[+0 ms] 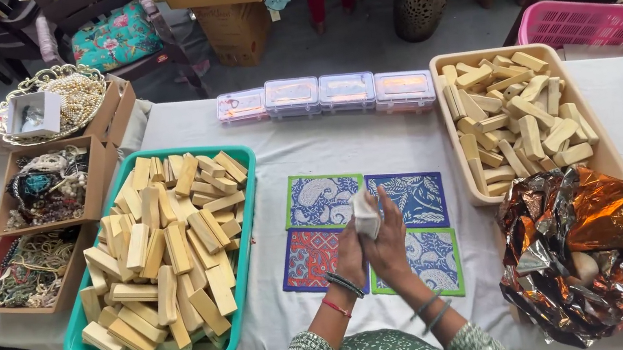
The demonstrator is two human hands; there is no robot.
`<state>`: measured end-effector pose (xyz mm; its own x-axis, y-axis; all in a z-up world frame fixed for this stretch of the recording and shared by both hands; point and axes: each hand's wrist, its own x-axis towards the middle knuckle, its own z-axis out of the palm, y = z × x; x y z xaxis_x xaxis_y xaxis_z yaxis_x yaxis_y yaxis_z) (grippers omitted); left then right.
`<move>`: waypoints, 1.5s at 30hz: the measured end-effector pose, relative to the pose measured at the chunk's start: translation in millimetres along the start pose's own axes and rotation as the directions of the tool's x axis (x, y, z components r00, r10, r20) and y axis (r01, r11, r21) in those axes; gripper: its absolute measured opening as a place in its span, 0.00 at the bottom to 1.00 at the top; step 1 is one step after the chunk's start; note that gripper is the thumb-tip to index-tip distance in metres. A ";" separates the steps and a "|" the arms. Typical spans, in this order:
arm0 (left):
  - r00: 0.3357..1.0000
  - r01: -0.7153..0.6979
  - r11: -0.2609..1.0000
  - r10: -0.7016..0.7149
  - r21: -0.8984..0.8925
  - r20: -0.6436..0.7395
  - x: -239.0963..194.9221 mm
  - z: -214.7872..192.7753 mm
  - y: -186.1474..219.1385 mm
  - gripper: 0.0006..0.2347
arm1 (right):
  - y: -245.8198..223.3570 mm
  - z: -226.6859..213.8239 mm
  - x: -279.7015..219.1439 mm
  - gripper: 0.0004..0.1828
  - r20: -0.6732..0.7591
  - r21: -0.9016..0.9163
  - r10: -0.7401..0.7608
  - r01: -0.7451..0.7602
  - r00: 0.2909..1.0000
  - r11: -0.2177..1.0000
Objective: The person wraps small wooden blocks in foil and places them into plastic containers. They also wipe the wooden blocks with a white cloth before wrapping them.
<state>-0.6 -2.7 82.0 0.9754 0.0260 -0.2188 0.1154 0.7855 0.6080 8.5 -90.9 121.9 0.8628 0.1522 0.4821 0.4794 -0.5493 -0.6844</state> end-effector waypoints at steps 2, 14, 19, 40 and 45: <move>1.000 0.009 0.999 -0.010 0.052 0.016 8.2 -16.1 -12.4 0.16 | 8.4 -0.8 25.2 0.36 -0.018 -0.025 -0.007 0.006 1.000 1.000; 0.986 0.130 0.935 -0.158 -0.329 -0.061 33.8 -42.8 -1.6 0.18 | 22.1 0.5 5.3 0.29 0.108 0.215 -0.135 0.109 0.985 0.970; 0.999 0.027 0.941 -0.013 -0.337 0.044 44.4 -75.1 -13.4 0.18 | 16.6 8.8 -44.3 0.22 0.261 0.252 -0.230 0.164 0.938 0.954; 0.967 -0.194 0.964 0.219 0.183 -0.127 41.5 -36.4 -7.7 0.20 | 9.5 28.5 -12.4 0.19 0.223 0.496 0.271 -0.348 0.936 0.795; 0.958 -0.172 0.983 0.153 -0.060 -0.244 38.2 -42.7 -2.7 0.16 | 17.6 24.1 -49.3 0.27 0.014 0.222 -0.145 0.139 0.989 0.965</move>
<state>28.3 22.6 39.4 0.9062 0.2955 -0.3025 -0.0655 0.8048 0.5900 -21.7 -88.3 72.9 0.7862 0.2420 0.5686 0.6178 -0.3263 -0.7154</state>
